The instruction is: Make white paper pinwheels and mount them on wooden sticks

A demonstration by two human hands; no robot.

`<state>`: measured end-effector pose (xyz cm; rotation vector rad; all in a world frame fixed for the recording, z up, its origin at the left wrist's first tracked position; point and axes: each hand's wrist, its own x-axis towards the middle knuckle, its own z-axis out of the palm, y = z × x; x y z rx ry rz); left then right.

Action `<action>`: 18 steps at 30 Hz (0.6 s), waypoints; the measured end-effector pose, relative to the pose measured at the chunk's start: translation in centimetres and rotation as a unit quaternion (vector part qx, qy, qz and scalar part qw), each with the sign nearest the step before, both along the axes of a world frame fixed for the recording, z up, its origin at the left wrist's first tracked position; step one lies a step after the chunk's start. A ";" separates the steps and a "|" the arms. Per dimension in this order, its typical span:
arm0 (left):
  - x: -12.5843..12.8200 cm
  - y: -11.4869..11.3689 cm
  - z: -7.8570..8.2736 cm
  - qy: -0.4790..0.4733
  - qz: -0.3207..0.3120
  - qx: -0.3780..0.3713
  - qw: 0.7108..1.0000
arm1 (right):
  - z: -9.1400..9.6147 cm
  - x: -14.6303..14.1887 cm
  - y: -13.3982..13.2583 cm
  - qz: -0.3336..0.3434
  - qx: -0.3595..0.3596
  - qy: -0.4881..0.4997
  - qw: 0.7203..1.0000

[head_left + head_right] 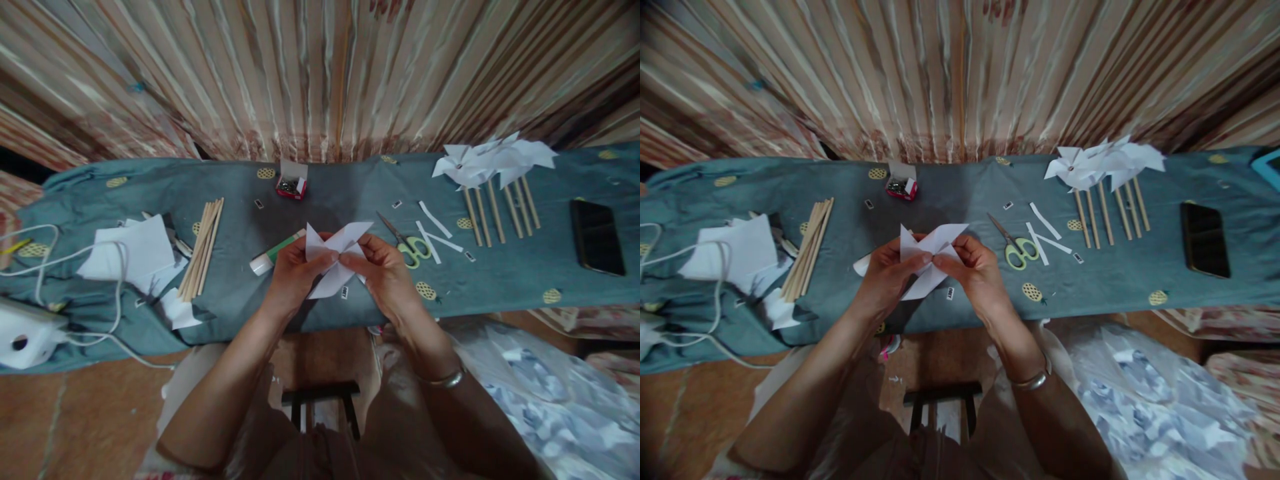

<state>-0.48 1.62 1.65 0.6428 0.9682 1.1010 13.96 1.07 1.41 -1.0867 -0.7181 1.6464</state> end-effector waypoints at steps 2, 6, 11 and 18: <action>-0.1 0.0 -0.1 0.002 0.000 -0.003 1.000 | -0.1 -0.1 0.0 0.003 0.000 0.000 1.000; -0.1 -0.1 -0.2 0.018 0.012 -0.001 1.000 | -0.2 -0.3 0.1 0.005 0.006 -0.007 1.000; -0.9 0.0 0.6 0.048 0.024 0.043 0.998 | -0.4 -0.2 0.4 -0.012 0.004 -0.007 1.000; -8.2 2.2 0.0 0.248 0.197 0.149 0.937 | -0.7 0.8 0.7 -0.014 0.021 -0.023 0.999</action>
